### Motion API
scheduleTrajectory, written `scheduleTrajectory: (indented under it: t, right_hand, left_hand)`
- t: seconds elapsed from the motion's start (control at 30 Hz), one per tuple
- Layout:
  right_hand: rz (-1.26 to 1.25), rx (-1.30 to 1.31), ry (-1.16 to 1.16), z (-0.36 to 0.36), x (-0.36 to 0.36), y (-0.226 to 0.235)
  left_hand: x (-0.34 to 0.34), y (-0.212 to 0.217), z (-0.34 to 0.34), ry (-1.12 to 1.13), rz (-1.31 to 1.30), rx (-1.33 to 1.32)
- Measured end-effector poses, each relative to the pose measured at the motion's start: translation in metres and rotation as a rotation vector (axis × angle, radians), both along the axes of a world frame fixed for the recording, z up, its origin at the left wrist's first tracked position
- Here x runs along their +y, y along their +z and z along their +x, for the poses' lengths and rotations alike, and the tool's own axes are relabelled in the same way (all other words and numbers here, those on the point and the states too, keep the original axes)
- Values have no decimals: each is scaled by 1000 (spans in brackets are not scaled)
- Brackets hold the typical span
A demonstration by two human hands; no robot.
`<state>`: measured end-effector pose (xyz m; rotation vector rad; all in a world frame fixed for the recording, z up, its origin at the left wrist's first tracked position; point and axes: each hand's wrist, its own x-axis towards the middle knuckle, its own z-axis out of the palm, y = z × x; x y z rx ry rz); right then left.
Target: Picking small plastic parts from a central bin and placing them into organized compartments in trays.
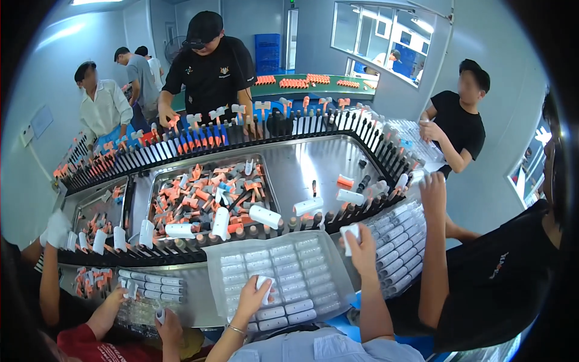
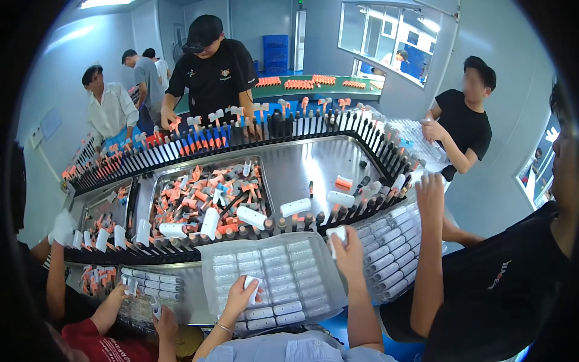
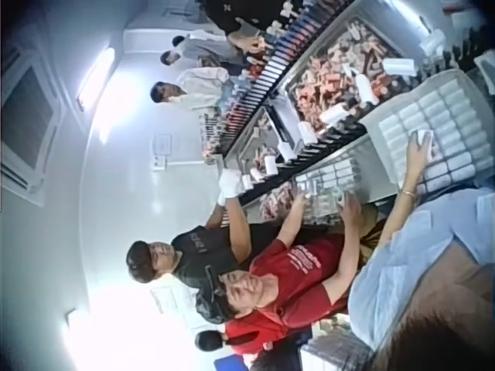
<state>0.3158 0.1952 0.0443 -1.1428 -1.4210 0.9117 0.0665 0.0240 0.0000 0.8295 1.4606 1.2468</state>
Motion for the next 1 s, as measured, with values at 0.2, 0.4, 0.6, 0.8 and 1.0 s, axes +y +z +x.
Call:
scheduleTrajectory:
  t: [0.2, 0.4, 0.6, 0.8, 1.0]
  right_hand:
    - [264, -271, -171, 16, 39, 45]
    - [410, -699, 175, 11, 94, 73]
    - [410, -828, 423, -41, 121, 84]
    - [348, -1148, 254, -99, 102, 60]
    - [383, -1157, 396, -149, 83, 65]
  left_hand:
    - [-4, -5, -1, 8, 17, -21]
    - [-7, -1, -2, 0, 29, -3]
    - [-3, 0, -6, -15, 17, 35]
    - [0, 4, -2, -8, 6, 38]
    - [-8, -5, -4, 12, -15, 51]
